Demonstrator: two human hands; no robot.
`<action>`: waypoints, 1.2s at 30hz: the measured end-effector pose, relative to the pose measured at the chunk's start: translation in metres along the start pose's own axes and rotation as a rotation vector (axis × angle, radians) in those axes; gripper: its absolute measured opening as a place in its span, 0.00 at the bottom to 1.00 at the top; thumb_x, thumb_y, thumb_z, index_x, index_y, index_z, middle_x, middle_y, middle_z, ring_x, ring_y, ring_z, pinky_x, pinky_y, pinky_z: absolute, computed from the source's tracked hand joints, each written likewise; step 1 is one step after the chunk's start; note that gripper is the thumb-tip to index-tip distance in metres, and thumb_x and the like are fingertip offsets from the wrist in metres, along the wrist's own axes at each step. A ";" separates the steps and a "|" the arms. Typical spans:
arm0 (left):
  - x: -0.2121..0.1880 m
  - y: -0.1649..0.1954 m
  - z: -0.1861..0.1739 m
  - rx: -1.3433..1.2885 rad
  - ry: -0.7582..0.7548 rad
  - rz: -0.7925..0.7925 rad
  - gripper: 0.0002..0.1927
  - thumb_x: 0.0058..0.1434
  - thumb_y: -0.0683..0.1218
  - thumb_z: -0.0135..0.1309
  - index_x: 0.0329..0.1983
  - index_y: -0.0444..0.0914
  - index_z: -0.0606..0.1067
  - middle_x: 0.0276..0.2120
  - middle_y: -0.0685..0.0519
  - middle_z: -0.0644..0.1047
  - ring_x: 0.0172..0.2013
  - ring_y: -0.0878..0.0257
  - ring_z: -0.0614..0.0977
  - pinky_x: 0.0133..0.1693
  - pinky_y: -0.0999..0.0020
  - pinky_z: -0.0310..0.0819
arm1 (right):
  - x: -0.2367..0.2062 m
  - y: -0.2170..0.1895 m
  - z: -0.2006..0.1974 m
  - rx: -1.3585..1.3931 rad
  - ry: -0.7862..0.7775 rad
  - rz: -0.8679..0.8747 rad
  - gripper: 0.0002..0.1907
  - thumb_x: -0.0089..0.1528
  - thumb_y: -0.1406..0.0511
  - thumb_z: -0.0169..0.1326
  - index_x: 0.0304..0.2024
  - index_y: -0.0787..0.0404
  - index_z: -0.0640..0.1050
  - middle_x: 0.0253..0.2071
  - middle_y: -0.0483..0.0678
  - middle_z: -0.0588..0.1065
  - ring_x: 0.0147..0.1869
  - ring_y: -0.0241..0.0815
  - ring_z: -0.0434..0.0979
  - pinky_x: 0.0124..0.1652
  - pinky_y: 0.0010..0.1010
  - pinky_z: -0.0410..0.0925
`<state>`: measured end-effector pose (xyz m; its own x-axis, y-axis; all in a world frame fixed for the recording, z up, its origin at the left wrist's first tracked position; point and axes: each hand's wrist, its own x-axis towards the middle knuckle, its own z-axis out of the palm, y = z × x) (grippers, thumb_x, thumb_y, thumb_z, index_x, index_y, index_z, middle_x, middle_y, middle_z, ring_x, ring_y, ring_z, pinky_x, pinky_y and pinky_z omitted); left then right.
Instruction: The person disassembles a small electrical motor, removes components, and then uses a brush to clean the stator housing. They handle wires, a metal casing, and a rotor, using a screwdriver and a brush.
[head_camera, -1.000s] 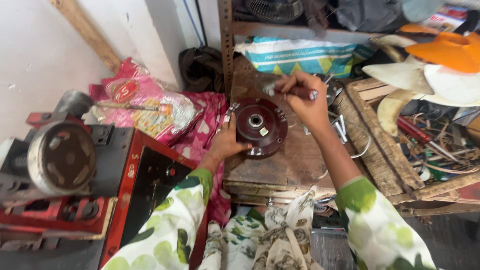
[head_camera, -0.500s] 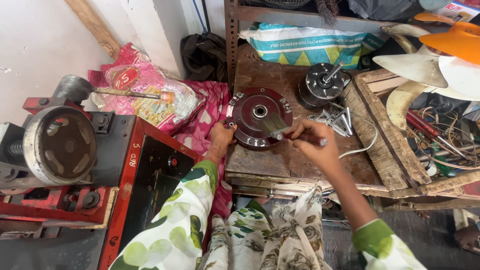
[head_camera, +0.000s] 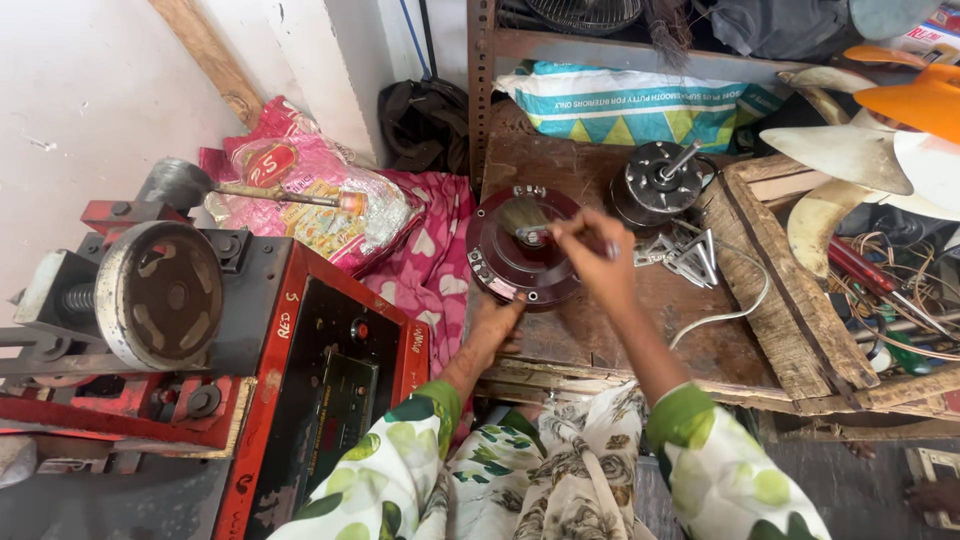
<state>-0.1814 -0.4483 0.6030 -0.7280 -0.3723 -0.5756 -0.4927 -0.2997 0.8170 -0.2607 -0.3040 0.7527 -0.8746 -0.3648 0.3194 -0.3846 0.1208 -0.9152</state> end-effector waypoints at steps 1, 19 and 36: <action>0.003 0.004 -0.004 0.062 0.088 0.028 0.27 0.64 0.48 0.57 0.62 0.37 0.62 0.42 0.43 0.77 0.31 0.52 0.80 0.25 0.56 0.80 | -0.016 0.008 0.000 0.021 -0.018 -0.031 0.07 0.62 0.70 0.61 0.30 0.65 0.77 0.36 0.54 0.81 0.39 0.34 0.79 0.38 0.23 0.71; 0.032 0.001 0.004 -0.197 0.159 0.117 0.30 0.62 0.39 0.57 0.62 0.39 0.56 0.53 0.48 0.73 0.46 0.54 0.81 0.36 0.54 0.88 | 0.042 -0.048 -0.046 0.161 0.107 -0.186 0.13 0.71 0.60 0.55 0.35 0.61 0.78 0.42 0.51 0.83 0.46 0.38 0.88 0.43 0.31 0.80; 0.047 0.023 -0.028 0.004 0.133 0.124 0.26 0.66 0.44 0.53 0.64 0.34 0.62 0.51 0.44 0.78 0.39 0.55 0.85 0.30 0.62 0.88 | -0.032 -0.022 -0.044 -0.021 0.201 0.096 0.12 0.66 0.69 0.55 0.28 0.69 0.79 0.25 0.50 0.81 0.28 0.36 0.82 0.28 0.24 0.71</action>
<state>-0.2134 -0.4969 0.5941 -0.7144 -0.5190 -0.4693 -0.4048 -0.2406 0.8822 -0.2371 -0.2546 0.7732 -0.9479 -0.1597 0.2757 -0.3010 0.1656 -0.9391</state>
